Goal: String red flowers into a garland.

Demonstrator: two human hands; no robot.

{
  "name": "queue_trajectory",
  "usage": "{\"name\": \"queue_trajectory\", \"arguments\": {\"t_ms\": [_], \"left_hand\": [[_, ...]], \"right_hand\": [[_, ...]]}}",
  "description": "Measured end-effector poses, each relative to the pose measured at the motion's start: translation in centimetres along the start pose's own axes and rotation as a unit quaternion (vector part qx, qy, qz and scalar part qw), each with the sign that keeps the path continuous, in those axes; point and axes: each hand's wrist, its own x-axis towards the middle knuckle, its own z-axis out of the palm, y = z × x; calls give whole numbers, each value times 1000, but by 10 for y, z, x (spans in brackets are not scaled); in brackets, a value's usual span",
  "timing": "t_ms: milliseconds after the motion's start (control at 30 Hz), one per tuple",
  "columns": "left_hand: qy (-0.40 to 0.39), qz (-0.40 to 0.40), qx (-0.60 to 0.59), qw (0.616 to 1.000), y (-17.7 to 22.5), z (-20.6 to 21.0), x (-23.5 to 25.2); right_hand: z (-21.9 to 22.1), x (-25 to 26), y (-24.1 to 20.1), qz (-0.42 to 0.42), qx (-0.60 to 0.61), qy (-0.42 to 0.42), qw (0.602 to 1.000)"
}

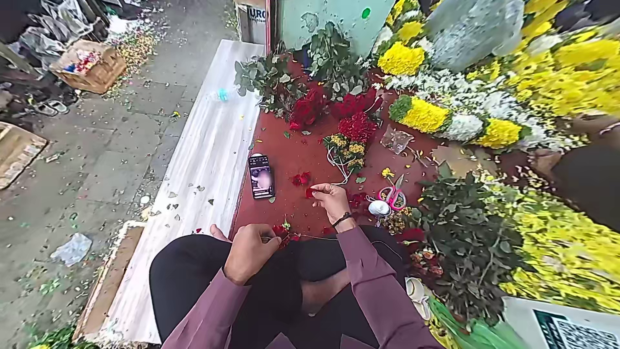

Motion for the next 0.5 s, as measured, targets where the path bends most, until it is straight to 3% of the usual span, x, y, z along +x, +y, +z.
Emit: {"name": "queue_trajectory", "arguments": {"t_ms": [300,500], "left_hand": [[-4,-15,1,1000,-1,1,2],[-3,-18,1,1000,-2,0,3]], "right_hand": [[3,-27,-7,-103,37,-57,992],[4,-28,-7,-136,-3,-87,987]]}}
